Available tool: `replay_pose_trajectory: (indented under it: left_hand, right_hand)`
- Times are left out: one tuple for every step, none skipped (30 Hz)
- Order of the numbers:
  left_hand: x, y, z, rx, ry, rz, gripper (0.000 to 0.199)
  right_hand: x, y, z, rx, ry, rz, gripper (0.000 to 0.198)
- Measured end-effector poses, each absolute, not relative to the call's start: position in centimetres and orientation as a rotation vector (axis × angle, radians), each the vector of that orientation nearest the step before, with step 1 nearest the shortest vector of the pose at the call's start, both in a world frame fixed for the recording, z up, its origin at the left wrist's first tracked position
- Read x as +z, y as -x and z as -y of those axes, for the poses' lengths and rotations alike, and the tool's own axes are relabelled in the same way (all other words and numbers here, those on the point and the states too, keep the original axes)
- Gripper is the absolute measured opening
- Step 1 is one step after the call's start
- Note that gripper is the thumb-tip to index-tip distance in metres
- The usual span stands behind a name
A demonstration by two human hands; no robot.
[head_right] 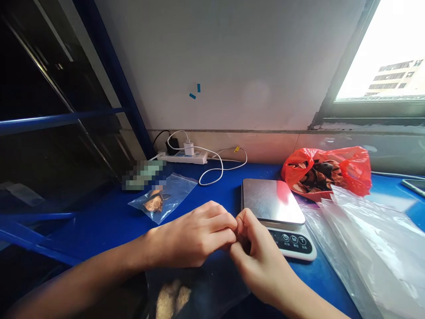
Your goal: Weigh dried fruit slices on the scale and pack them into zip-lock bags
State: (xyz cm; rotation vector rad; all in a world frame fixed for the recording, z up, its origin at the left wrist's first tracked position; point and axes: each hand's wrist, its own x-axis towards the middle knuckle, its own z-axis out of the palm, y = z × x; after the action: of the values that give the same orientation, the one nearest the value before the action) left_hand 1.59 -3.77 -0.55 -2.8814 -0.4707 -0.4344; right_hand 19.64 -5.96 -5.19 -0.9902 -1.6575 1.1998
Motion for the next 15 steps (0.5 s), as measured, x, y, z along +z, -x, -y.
replay_pose_trajectory:
  left_hand:
    - [-0.5, -1.5, 3.7, -0.422, 2.888, 0.480, 0.011]
    - [-0.5, -1.5, 3.7, -0.427, 2.900, 0.494, 0.010]
    - [-0.5, -1.4, 3.6, -0.441, 2.918, 0.508, 0.009]
    - [-0.5, -1.4, 3.5, -0.457, 2.942, 0.516, 0.008]
    - [-0.5, -1.3, 3.4, -0.473, 2.966, 0.517, 0.007]
    - [-0.4, -1.3, 3.3, -0.485, 2.985, 0.513, 0.006]
    - [-0.4, -1.2, 3.3, -0.494, 2.997, 0.506, 0.006]
    - [-0.3, -1.2, 3.3, -0.507, 3.002, 0.502, 0.006]
    - [-0.1, -1.1, 3.4, -0.524, 3.006, 0.500, 0.007]
    - [0.1, -1.1, 3.5, -0.546, 3.011, 0.496, 0.009]
    - [0.2, -1.0, 3.6, -0.569, 3.019, 0.487, 0.010]
    - [0.4, -1.0, 3.7, -0.593, 3.029, 0.477, 0.011]
    - [0.5, -0.9, 3.7, -0.614, 3.037, 0.475, 0.013]
    - [0.6, -0.8, 3.7, -0.628, 3.038, 0.487, 0.014]
    - [0.6, -0.7, 3.7, -0.629, 3.033, 0.514, 0.014]
  right_hand:
    - [-5.3, -19.5, 5.9, 1.165, 1.016, 1.662, 0.019]
    - [-5.3, -19.5, 5.9, 1.158, 1.029, 1.669, 0.018]
    - [-5.4, -19.5, 5.8, 1.168, 1.031, 1.675, 0.017]
    - [-5.4, -19.5, 5.8, 1.184, 1.026, 1.681, 0.015]
    - [-5.4, -19.6, 5.7, 1.199, 1.020, 1.688, 0.015]
    - [-5.3, -19.6, 5.7, 1.210, 1.021, 1.695, 0.014]
    - [-5.3, -19.7, 5.6, 1.213, 1.032, 1.700, 0.014]
    - [-5.2, -19.8, 5.6, 1.208, 1.049, 1.701, 0.014]
    - [-5.1, -19.9, 5.5, 1.200, 1.067, 1.699, 0.015]
    - [-5.0, -20.0, 5.4, 1.190, 1.085, 1.695, 0.015]
    - [-4.9, -20.2, 5.3, 1.186, 1.096, 1.695, 0.014]
    - [-4.7, -20.4, 5.2, 1.193, 1.102, 1.705, 0.013]
    - [-4.5, -20.6, 5.1, 1.212, 1.104, 1.726, 0.012]
    - [-4.2, -20.8, 5.1, 1.235, 1.104, 1.758, 0.012]
    - [-3.9, -21.0, 5.1, 1.252, 1.101, 1.795, 0.014]
